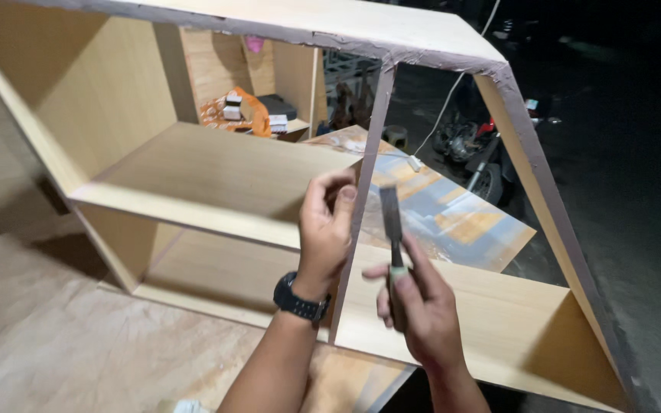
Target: The person scrapes excess sealant or filler from the joints of a wooden shelf unit using a scraper tool.
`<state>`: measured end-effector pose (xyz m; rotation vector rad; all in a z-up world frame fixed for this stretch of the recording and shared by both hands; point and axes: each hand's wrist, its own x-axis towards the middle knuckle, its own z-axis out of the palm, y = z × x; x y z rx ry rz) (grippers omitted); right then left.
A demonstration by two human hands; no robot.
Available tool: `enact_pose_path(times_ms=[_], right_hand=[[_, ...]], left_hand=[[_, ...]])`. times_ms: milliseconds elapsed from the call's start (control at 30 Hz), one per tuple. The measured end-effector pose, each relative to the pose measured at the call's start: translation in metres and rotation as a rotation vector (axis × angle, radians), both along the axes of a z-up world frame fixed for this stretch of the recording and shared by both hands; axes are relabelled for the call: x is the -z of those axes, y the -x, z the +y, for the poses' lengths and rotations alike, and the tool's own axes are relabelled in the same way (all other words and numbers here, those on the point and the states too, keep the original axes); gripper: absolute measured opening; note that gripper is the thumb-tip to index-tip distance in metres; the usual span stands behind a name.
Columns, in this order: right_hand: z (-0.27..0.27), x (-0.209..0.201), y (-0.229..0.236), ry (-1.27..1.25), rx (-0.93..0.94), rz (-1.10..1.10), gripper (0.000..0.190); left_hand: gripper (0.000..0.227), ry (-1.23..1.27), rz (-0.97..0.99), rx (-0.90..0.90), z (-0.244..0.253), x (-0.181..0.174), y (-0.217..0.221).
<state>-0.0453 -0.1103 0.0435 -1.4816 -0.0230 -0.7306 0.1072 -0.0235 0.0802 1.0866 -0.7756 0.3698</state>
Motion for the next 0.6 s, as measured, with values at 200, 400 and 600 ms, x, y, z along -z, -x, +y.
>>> enact_pose_path(times_ms=[200,400,600], right_hand=[[-0.003,-0.046,-0.090,-0.074,0.084,-0.354,0.060],[-0.004,-0.062,-0.126,-0.029,0.187,-0.420,0.056],[-0.017,-0.058,-0.142,-0.053,0.226,-0.411,0.052]], left_hand=[[0.075,-0.084,-0.177,0.067,-0.031,-0.059,-0.043],[0.079,-0.135,-0.274,0.141,-0.057,-0.067,-0.075],[0.076,-0.076,-0.311,0.189,-0.076,-0.054,-0.099]])
